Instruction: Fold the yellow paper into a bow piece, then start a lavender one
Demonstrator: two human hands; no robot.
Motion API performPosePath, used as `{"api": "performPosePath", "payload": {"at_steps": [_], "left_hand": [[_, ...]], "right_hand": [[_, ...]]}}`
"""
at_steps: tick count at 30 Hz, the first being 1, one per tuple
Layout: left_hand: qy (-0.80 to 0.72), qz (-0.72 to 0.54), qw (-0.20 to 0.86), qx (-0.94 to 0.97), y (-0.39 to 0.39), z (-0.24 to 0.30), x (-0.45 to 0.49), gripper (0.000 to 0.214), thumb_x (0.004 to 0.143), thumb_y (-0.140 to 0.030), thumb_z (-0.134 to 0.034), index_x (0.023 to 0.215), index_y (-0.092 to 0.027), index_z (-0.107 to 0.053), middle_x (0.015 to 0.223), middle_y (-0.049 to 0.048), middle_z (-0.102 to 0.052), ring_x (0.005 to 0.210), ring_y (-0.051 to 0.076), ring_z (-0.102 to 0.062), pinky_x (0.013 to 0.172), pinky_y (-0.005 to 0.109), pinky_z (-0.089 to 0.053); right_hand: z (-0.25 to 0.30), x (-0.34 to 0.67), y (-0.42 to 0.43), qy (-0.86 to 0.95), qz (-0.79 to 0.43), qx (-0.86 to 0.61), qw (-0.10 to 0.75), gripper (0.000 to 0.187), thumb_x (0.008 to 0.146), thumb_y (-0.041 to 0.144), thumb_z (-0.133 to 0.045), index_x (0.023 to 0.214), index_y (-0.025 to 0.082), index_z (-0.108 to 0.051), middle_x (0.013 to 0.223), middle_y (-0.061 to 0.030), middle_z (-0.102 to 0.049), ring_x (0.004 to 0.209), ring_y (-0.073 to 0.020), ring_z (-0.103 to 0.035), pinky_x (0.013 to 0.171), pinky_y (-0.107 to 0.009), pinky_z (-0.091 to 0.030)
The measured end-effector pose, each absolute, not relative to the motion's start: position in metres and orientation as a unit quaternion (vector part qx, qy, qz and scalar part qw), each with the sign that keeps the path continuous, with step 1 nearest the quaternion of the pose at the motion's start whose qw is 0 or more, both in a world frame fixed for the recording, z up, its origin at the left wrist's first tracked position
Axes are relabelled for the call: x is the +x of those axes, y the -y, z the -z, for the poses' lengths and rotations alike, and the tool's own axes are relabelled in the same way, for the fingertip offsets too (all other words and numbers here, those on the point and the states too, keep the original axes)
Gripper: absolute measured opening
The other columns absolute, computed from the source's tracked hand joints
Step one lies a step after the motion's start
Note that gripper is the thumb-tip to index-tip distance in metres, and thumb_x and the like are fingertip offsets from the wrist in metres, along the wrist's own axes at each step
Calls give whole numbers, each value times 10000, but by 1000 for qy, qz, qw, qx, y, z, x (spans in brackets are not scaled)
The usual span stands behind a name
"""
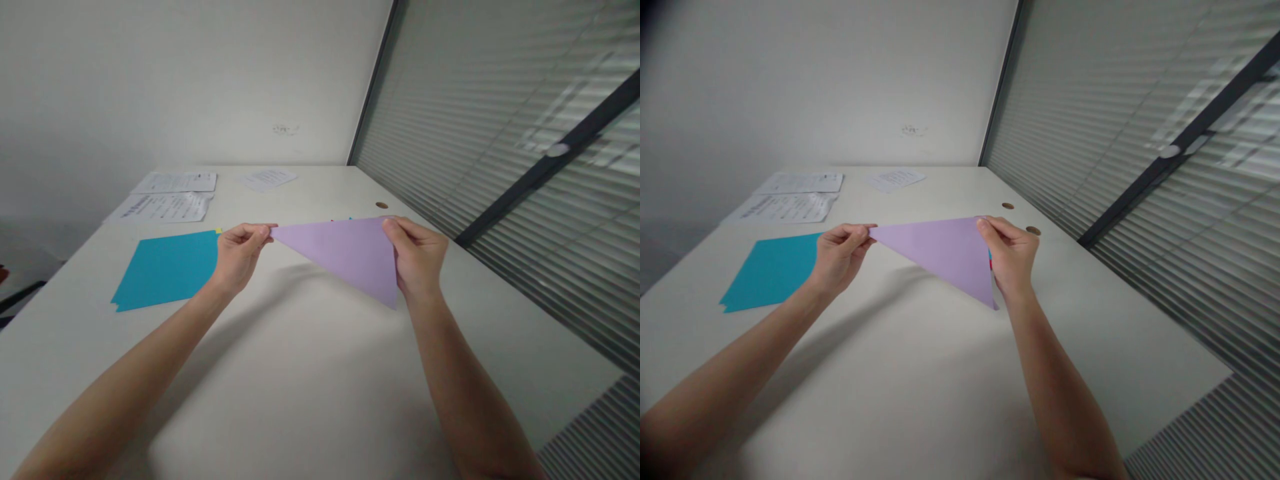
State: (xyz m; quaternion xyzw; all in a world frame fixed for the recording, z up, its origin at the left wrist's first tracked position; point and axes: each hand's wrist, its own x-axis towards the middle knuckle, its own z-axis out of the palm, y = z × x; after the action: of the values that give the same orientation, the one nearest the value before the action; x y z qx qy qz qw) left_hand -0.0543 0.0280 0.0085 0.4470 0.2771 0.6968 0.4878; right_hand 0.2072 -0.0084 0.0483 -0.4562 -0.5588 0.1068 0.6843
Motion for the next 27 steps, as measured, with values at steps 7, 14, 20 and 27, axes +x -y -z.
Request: {"api": "performPosePath", "payload": {"at_steps": [7,14,20,27], "left_hand": [[-288,-693,489,443,-32,-5,-57,222,571,-332,-861,607,-185,-698,745,45,-726,725,154,-672,763,325,-532],[-272,-697,495,441,-33,-5,-57,199,572,-323,-863,616,-201,-713,757,40,-736,705,135,-667,739,299,-538],[-285,-695,491,441,-31,-5,-56,217,569,-338,-860,594,-199,-696,755,42,-732,708,147,-664,749,326,-539],[-281,-696,494,439,-31,-4,-56,203,590,-316,-851,602,-191,-692,750,43,-725,714,150,-666,745,323,-526]], "right_hand": [[-44,212,2,559,-146,-447,683,160,724,391,-747,792,248,-771,771,4,-719,715,-163,-654,695,-325,-546],[-41,211,0,546,-166,-451,686,179,699,402,-766,790,248,-774,761,8,-718,675,-147,-638,665,-311,-535],[-43,211,2,540,-149,-461,688,175,706,402,-753,790,250,-774,707,15,-696,648,-145,-620,648,-311,-531],[-45,209,4,537,-135,-468,689,187,711,414,-750,780,242,-771,678,20,-674,609,-130,-590,595,-288,-511]]}}
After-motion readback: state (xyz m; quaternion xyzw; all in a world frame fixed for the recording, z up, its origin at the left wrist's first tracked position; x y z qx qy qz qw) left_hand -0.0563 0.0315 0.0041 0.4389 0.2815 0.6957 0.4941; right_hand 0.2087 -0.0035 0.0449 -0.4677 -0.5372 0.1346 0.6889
